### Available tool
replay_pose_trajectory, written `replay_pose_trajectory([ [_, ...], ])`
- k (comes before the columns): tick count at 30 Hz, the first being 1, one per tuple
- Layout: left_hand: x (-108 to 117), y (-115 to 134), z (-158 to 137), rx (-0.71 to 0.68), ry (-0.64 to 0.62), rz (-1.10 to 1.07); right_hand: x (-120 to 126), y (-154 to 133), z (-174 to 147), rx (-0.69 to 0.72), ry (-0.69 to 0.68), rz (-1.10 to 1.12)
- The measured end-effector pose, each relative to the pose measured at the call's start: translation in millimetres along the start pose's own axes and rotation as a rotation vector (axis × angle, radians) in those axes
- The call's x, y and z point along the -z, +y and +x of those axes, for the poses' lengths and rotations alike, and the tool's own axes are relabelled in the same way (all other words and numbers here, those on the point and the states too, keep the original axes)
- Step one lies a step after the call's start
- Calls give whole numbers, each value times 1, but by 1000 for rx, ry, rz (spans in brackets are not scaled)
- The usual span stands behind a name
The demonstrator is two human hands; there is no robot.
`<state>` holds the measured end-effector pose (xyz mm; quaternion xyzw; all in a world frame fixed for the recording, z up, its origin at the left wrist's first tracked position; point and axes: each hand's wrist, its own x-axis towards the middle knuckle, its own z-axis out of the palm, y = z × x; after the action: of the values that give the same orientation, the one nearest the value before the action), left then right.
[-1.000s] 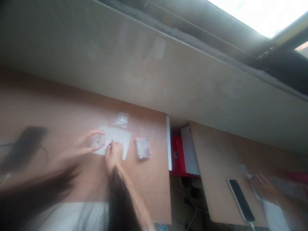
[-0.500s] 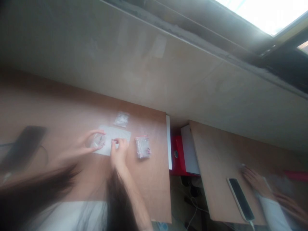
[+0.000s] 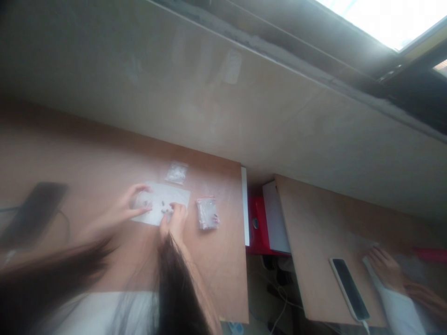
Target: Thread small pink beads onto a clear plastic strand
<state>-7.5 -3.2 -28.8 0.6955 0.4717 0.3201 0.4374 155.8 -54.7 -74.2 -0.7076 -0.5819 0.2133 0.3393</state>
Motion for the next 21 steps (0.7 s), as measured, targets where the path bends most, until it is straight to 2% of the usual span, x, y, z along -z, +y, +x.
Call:
replay_pose_trajectory([
  [3, -12, -6, 4, 40, 59, -54, 4, -26, -4, 50, -89, 161],
  [6, -19, -4, 5, 93, 51, -117, 5, -41, -2, -16, -114, 290],
  [10, -11, 6, 4, 81, -35, -237, 10, -41, 5, -119, -166, 475],
  [13, 2, 14, 4, 138, -126, -238, 18, -39, 6, -180, -223, 631],
  [21, 14, 34, 2, 182, -130, -119, 32, -34, 12, -218, -135, 758],
])
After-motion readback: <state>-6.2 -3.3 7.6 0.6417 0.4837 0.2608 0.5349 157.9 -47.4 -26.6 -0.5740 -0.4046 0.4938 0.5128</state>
